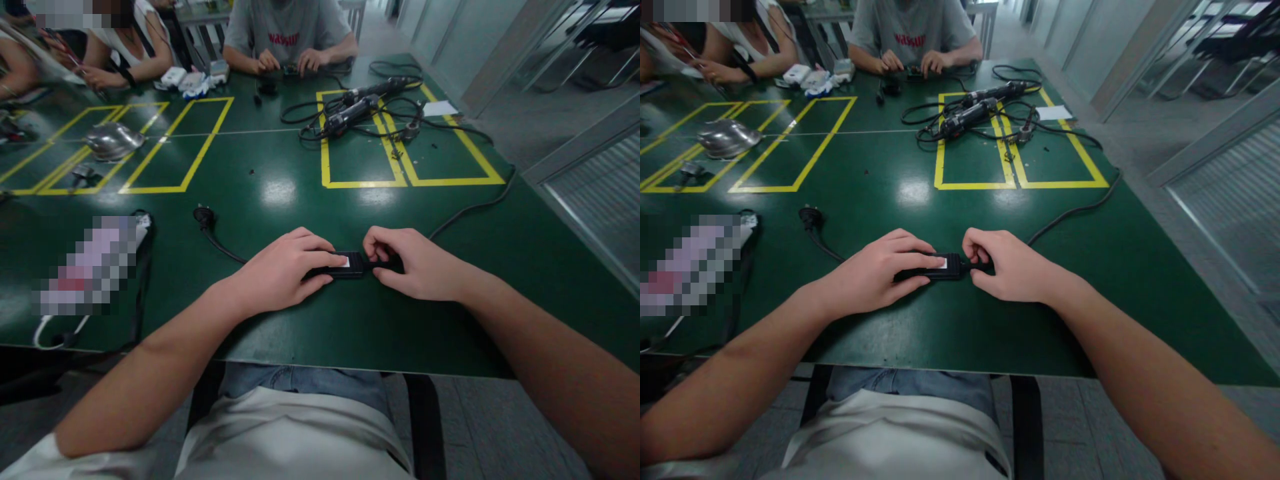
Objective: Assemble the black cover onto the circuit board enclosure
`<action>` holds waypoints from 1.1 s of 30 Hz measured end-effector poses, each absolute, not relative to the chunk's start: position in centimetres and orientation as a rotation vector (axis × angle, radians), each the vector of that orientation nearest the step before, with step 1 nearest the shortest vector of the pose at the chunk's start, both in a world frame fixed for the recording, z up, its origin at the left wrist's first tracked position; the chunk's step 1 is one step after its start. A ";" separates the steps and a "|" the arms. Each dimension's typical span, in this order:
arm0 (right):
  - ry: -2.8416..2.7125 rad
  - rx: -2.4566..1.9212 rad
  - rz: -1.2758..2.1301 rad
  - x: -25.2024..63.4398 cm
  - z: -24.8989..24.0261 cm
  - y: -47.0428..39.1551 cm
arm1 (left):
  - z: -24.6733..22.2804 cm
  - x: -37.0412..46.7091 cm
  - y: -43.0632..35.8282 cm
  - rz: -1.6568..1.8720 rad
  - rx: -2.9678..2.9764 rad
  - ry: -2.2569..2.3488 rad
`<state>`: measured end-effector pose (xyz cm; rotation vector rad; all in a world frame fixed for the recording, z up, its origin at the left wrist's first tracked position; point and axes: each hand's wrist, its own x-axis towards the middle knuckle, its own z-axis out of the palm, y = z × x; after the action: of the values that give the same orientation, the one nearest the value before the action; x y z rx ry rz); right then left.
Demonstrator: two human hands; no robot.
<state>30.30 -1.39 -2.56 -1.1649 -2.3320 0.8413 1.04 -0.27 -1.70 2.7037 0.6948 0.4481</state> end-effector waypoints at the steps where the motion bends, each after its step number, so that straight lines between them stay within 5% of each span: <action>1: -2.337 -1.161 0.840 30.3 -2.5 -1.4 | -1.7 1.0 -0.2 0.456 2.703 0.694; 13: -2.341 -1.131 0.806 30.0 -2.7 -1.4 | -1.2 1.1 -0.4 0.460 2.524 0.753; 21: -2.319 -1.127 0.785 29.8 -3.0 -1.5 | -2.4 1.0 0.7 0.559 2.457 1.219; 33: -2.316 -1.071 0.684 29.5 -3.6 -1.6 | -0.4 0.2 0.1 0.334 2.567 0.979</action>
<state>29.54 -1.59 -3.57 -1.0707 -2.3160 0.6843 0.15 0.14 -0.45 2.5670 0.9785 0.3344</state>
